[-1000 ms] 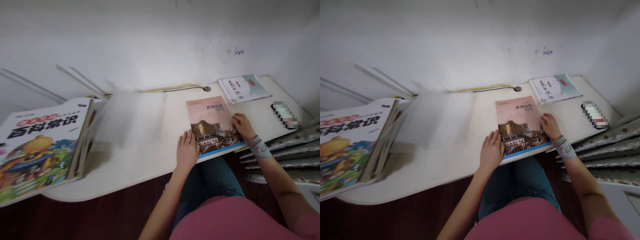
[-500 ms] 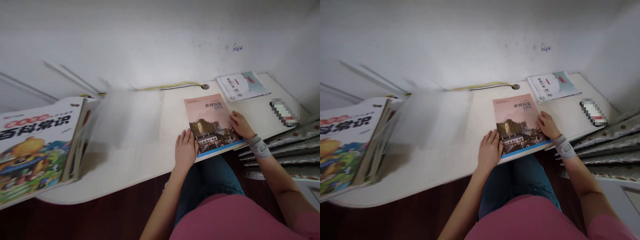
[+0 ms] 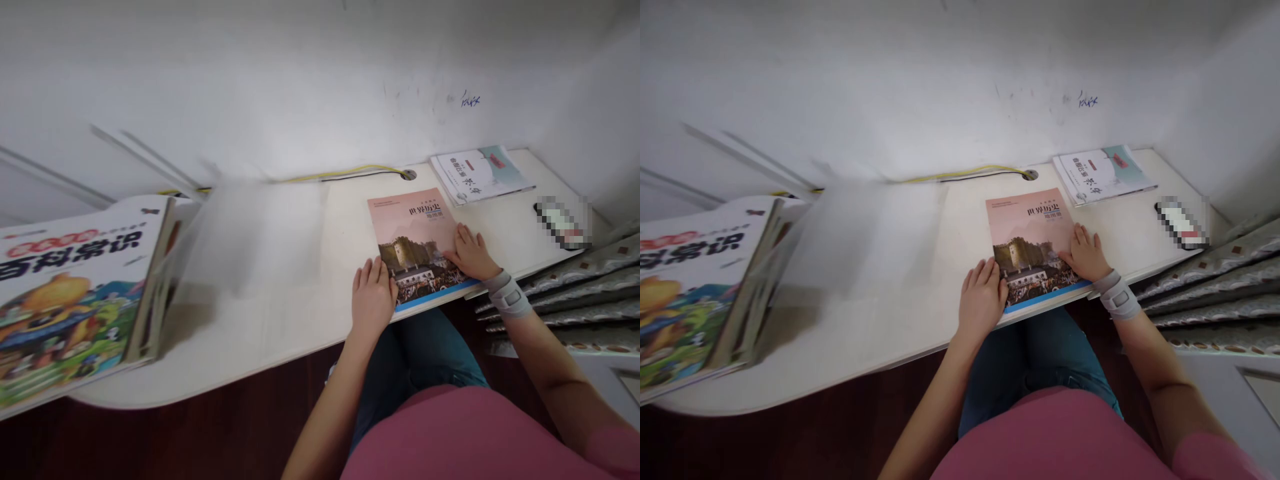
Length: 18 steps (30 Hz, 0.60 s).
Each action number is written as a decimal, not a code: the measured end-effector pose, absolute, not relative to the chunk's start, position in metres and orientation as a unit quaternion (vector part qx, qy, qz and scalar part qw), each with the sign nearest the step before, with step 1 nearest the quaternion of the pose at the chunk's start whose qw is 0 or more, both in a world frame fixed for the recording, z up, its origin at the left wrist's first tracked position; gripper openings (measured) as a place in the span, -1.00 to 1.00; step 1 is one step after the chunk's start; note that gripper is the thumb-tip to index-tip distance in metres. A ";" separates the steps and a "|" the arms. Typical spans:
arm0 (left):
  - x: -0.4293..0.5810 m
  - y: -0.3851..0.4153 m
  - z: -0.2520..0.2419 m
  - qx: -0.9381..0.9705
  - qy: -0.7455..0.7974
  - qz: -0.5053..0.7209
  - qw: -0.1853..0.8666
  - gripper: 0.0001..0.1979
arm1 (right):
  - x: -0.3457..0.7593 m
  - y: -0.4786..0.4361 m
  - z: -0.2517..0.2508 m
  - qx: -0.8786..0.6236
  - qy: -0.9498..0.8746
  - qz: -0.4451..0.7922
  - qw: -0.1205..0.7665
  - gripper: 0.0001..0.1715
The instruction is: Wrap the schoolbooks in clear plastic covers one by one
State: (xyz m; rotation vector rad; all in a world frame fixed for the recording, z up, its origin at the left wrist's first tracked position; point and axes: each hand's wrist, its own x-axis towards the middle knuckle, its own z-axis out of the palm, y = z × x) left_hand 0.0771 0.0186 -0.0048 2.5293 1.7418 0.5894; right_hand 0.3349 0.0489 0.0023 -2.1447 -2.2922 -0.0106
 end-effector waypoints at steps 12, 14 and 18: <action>0.080 0.020 -0.008 0.807 0.559 0.189 0.017 -0.55 | 0.316 0.040 0.029 -0.652 -0.755 0.052 0.039 -0.38; 0.080 0.020 -0.008 0.807 0.560 0.187 0.019 -0.55 | 0.315 0.038 0.044 -0.581 -0.798 0.130 0.090 -0.34; 0.082 0.019 -0.005 0.800 0.562 0.206 0.045 -0.54 | 0.300 0.036 0.070 -0.411 -0.838 0.286 0.216 -0.24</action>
